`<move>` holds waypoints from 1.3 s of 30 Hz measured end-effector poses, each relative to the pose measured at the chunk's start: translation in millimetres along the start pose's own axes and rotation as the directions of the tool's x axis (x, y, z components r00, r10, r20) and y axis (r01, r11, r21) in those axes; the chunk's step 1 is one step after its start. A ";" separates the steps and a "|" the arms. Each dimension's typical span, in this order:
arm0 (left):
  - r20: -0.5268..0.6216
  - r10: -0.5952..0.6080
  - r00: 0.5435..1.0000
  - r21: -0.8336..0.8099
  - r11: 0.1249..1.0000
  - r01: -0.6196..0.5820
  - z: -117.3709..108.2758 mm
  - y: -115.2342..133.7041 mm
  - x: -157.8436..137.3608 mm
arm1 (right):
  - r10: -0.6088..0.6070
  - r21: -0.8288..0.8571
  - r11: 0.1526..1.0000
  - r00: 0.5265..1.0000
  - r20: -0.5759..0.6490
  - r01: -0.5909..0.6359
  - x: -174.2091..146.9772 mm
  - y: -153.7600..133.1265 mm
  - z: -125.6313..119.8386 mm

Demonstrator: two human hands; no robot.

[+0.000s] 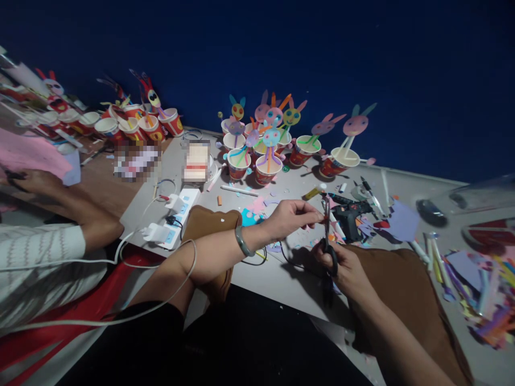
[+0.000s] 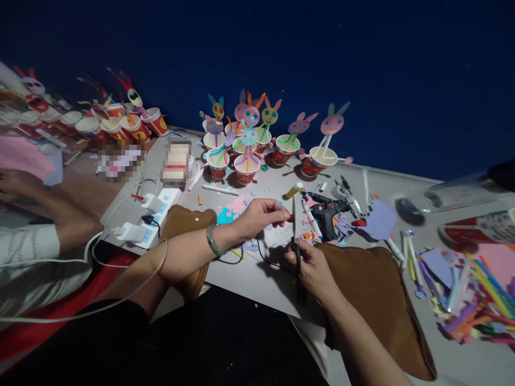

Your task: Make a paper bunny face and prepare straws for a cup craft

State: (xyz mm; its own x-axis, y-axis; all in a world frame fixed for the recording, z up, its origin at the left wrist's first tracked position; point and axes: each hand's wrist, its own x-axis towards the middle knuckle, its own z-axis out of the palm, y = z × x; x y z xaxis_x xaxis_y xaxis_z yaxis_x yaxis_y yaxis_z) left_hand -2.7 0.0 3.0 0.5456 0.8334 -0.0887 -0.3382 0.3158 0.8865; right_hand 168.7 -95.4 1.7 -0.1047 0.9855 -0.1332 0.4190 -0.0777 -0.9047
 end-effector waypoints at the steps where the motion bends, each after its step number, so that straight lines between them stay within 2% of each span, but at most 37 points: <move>1: 0.005 0.005 1.000 -0.001 1.000 -0.005 -0.1 0.0 -0.2 | -0.006 -0.008 1.000 1.000 0.010 0.006 -0.1 0.4 -2.2; 11: 0.008 -0.007 1.000 0.018 1.000 0.007 0.6 1.8 -1.9 | 0.067 0.052 0.996 0.993 0.094 -0.072 -6.0 0.3 -17.3; 15: 0.003 -0.016 1.000 0.034 0.999 0.016 0.5 0.4 -1.6 | 0.085 0.006 0.996 0.983 0.164 -0.087 -3.4 -7.3 -23.7; 26: 0.010 -0.008 1.000 0.046 0.999 0.008 -0.5 -1.8 -0.2 | 0.093 -0.018 0.996 0.975 0.203 -0.091 -2.9 -11.0 -28.1; 35: -0.006 -0.023 1.000 0.054 0.998 0.023 -0.2 0.4 -0.6 | 0.114 0.015 0.993 0.979 0.167 -0.118 -6.0 -6.2 -27.6; 39: -0.019 -0.017 1.000 0.054 0.998 0.018 0.6 4.4 -2.3 | 0.087 0.015 0.996 0.996 0.024 -0.088 -10.0 1.3 -31.3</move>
State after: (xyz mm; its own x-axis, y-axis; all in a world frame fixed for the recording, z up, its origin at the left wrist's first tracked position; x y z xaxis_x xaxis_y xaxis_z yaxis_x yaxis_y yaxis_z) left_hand -5.0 -0.8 7.4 0.5364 0.8364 -0.1127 -0.2860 0.3057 0.9082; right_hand 198.5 -100.7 14.6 -0.0897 0.9711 -0.2213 0.4126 -0.1660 -0.8957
